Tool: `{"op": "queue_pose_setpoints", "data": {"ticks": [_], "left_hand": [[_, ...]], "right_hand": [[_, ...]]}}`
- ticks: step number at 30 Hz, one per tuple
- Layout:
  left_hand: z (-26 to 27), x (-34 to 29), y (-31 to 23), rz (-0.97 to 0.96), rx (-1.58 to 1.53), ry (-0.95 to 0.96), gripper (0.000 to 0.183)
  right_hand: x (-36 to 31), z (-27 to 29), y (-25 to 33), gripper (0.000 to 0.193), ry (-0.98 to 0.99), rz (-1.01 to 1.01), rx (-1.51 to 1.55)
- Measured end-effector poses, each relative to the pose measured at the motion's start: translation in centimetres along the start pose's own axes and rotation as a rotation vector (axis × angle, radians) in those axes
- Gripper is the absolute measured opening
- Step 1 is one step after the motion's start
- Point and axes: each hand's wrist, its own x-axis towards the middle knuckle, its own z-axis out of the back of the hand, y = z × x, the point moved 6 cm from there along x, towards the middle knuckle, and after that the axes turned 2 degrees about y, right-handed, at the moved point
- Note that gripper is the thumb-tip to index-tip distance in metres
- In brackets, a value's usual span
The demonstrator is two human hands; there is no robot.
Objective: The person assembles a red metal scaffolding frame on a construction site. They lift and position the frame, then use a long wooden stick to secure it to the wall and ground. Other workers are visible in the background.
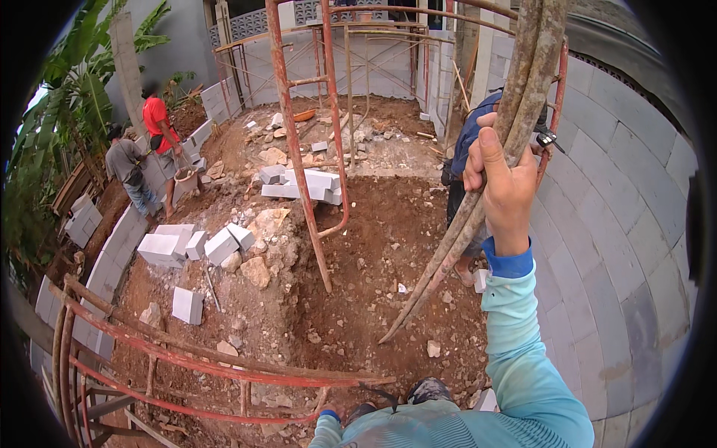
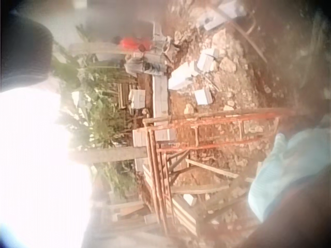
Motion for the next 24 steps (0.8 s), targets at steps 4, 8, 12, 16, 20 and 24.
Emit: {"op": "queue_pose_setpoints", "data": {"ticks": [4,8,12,16,20,24], "left_hand": [[-0.8,1.3,-0.4,0.033,-0.050,0.029,0.040],[-4.6,0.1,-1.6,-0.087,0.016,-0.034,0.044],[-10.9,-0.7,-2.6,-0.126,0.031,-0.001,0.045],[-18.1,0.8,-5.4,-0.119,-0.107,-0.107,0.045],[-24.1,-0.1,-8.7,-0.196,-0.064,-0.145,0.038],[-31.8,-1.3,-12.8,-0.345,0.035,-0.057,0.032]], "right_hand": [[1.9,-1.0,-2.0,0.029,0.046,0.003,0.050],[4.7,-0.7,-5.5,0.029,0.093,-0.010,0.095],[8.4,0.4,-9.7,0.029,0.141,-0.040,0.127],[12.3,0.1,-13.0,0.028,0.222,-0.049,0.131],[16.2,0.4,-20.3,0.028,0.183,-0.107,0.173],[19.8,3.2,-23.9,0.029,0.086,-0.054,0.033]]}}
